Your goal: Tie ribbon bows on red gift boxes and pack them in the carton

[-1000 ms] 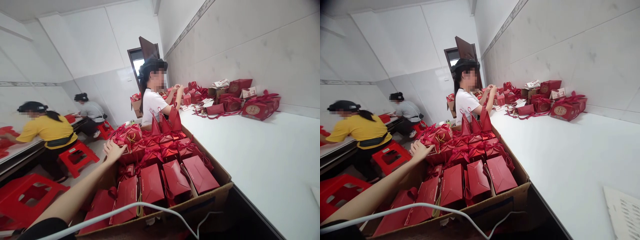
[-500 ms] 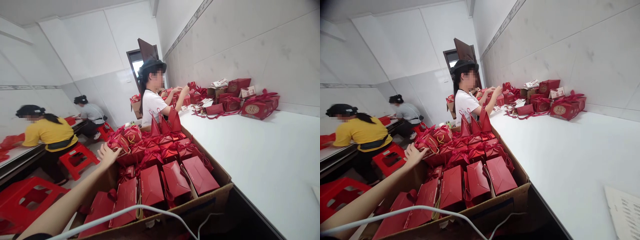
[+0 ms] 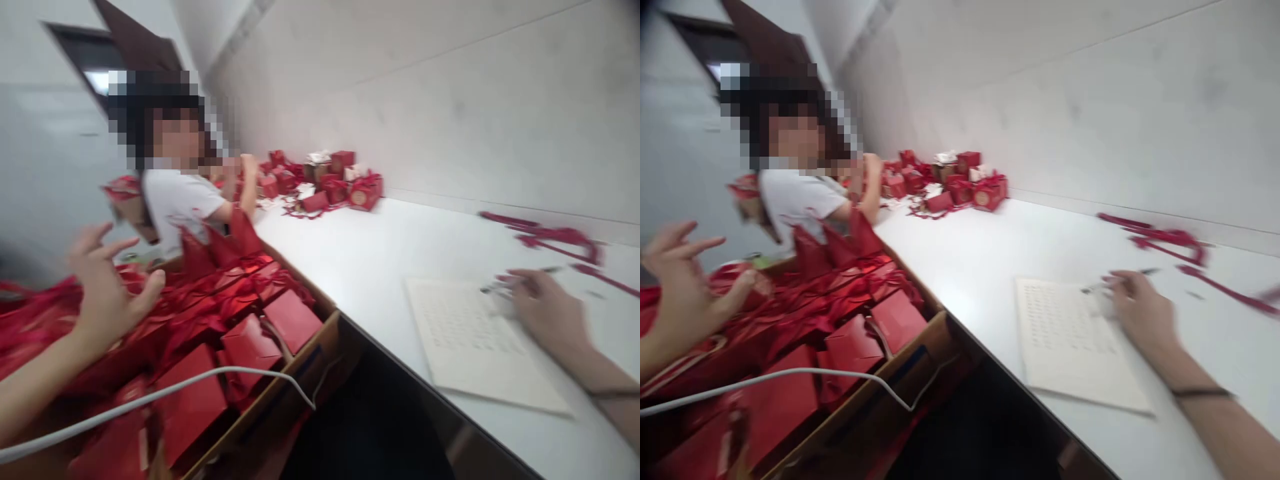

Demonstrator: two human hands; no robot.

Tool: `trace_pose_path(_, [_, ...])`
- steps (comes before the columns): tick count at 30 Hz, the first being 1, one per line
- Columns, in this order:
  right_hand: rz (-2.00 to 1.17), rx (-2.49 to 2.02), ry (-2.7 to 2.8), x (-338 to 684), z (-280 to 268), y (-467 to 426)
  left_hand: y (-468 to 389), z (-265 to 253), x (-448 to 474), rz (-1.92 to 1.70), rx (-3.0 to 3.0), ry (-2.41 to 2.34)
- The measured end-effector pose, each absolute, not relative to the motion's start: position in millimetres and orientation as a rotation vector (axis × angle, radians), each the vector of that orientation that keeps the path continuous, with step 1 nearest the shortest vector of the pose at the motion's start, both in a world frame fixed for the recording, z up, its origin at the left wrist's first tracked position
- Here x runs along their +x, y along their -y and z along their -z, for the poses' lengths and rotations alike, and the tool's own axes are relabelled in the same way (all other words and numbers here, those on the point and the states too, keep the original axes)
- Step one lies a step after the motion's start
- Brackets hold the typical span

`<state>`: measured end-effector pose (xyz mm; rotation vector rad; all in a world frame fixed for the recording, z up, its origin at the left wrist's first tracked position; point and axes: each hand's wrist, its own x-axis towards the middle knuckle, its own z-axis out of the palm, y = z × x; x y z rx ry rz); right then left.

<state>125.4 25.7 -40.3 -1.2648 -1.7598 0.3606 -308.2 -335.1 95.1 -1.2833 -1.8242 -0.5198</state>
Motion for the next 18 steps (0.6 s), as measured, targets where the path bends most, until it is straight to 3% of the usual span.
trace_pose_path(4, [-0.545,-1.298,1.623,148,33,-4,227,-103,-263,0.66,-1.794,1.545])
trace_pose_path(9, [-0.73,-0.998,1.556,142,35,30,95,-69,-182,0.613,-2.446,1.223])
trace_pose_path(13, [-0.98,-0.862,1.416,138,29,54,19,-26,-112,0.871,-2.627,1.443])
trace_pose_path(18, [-1.334,-0.943,1.327,121,30,69,-5,22,-65,0.977,-2.803,1.681])
